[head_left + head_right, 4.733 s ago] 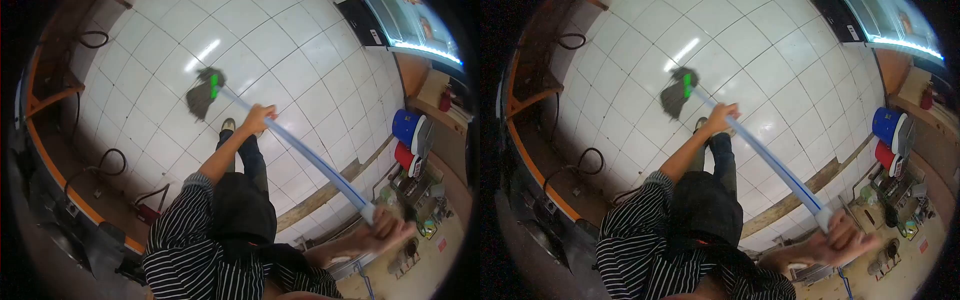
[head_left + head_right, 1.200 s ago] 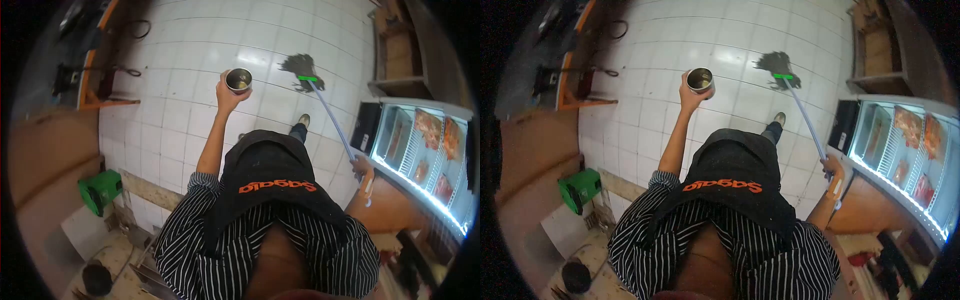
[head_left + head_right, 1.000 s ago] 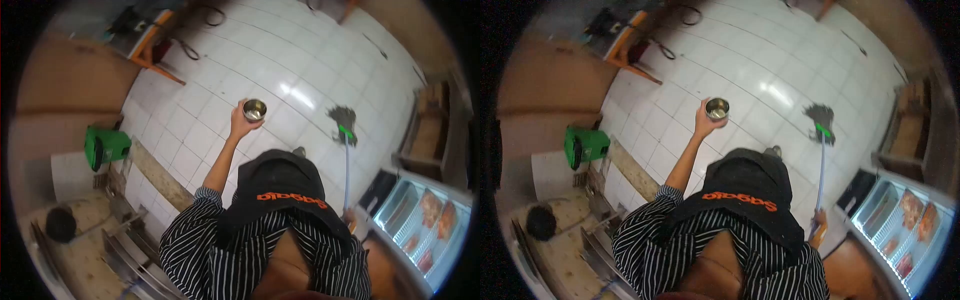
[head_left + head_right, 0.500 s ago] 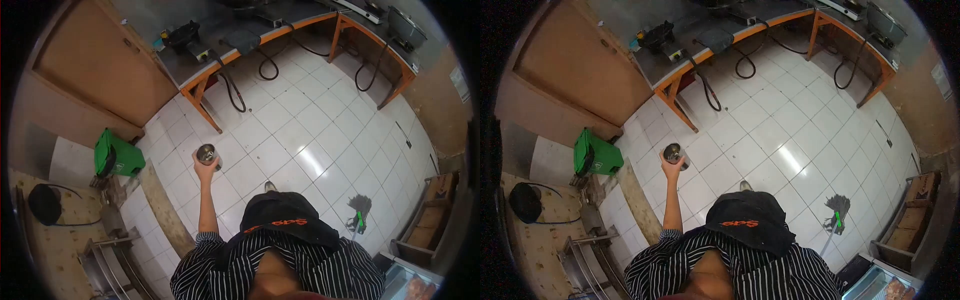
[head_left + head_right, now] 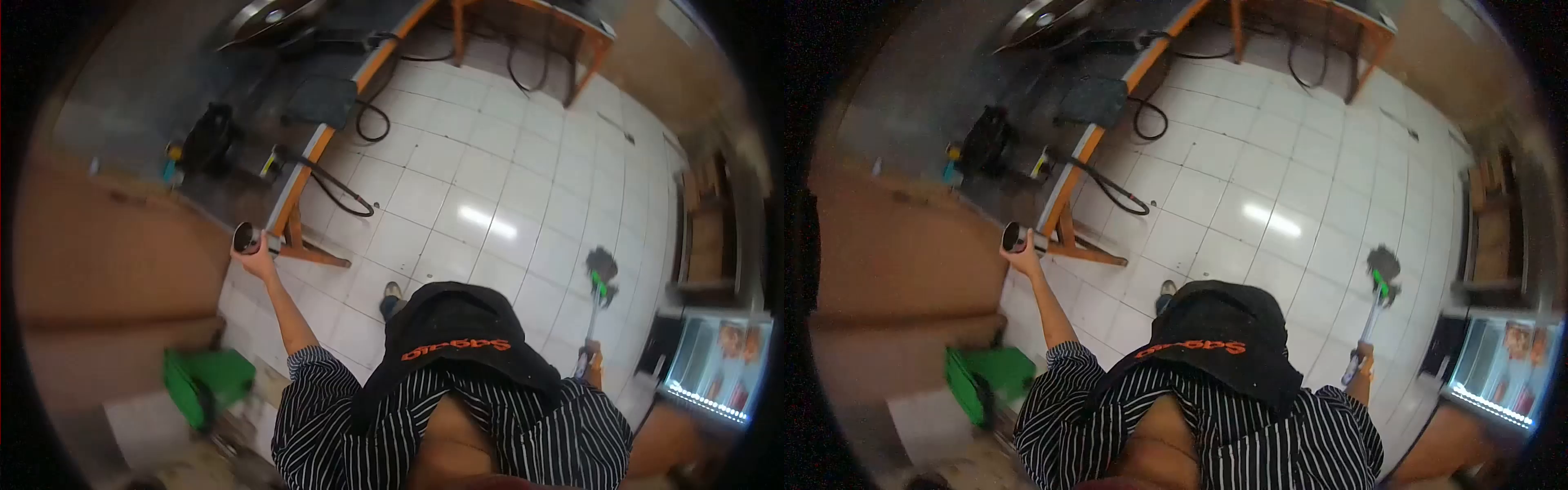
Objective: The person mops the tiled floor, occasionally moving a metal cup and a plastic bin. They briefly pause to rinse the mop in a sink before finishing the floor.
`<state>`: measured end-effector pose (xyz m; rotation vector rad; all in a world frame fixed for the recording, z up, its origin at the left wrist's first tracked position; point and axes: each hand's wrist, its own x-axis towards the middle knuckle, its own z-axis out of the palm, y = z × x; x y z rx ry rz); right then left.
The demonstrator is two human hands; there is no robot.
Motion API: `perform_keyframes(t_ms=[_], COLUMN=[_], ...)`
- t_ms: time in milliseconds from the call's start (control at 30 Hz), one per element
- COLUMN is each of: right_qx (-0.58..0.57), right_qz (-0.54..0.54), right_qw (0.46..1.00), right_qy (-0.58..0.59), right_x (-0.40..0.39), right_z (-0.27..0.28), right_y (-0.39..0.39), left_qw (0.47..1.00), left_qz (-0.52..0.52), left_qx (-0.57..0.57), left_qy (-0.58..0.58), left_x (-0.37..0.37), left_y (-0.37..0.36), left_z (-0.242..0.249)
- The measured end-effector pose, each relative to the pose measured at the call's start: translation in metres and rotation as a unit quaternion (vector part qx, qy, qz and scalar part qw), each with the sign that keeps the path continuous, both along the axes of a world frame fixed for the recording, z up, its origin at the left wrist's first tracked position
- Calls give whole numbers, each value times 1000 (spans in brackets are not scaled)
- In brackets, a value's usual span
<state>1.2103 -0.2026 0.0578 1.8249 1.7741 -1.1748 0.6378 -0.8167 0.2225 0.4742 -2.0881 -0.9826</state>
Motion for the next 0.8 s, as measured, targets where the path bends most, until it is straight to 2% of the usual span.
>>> perform_keyframes(t_ms=[33, 67, 133, 233, 267, 300, 333, 367, 400, 433, 467, 533, 567, 667, 800], right_qx=[9, 20, 46, 69, 67, 57, 41, -4, -40, -65, -61, -126, -118, -46, -68], right_qz=[-24, -47, -80, -115, -131, -152, -171, -206, -263, -308, -327, -424, -434, -403, -422], right_qw=[1000, 999, 995, 990, 988, 986, 983, 979, 960, 935, 930, 864, 859, 900, 890], right_qy=[3, 10, 23, 37, 37, 36, 56, 16, 90, 165, 158, 242, 244, 158, 158], right_x=[0, -3, -16, -41, -53, -59, -64, -89, -97, -107, -113, -123, -127, -141, -158], right_z=[-5, -11, -22, -33, -26, -17, -9, 34, 60, 83, 94, 110, 116, 152, 181], right_y=[-35, -72, -147, -241, -270, -299, -323, -341, -366, -384, -397, -431, -444, -452, -437], left_qw=[1000, 992, 996, 996, 997, 995, 994, 992, 989, 996, 995, 994, 993, 983, 961], left_qz=[0, -58, -1, -43, -53, -62, -68, -46, -16, -33, -44, -60, -91, -175, -274], left_qx=[2, 72, -53, -41, -19, -49, -66, -104, -140, -83, -86, -86, -74, -44, -25], left_qy=[4, 90, 69, 73, 52, 62, 61, 50, 43, -21, -22, -28, -27, -25, -19], left_x=[-25, -56, -106, -124, -137, -160, -160, -153, -152, -169, -168, -172, -173, -176, -176], left_y=[-11, -21, -52, -48, -59, -83, -79, -68, -64, -79, -72, -71, -73, -74, -83], left_z=[-2, -11, -35, -24, -30, -57, -50, -43, -39, -53, -49, -52, -54, -59, -61])
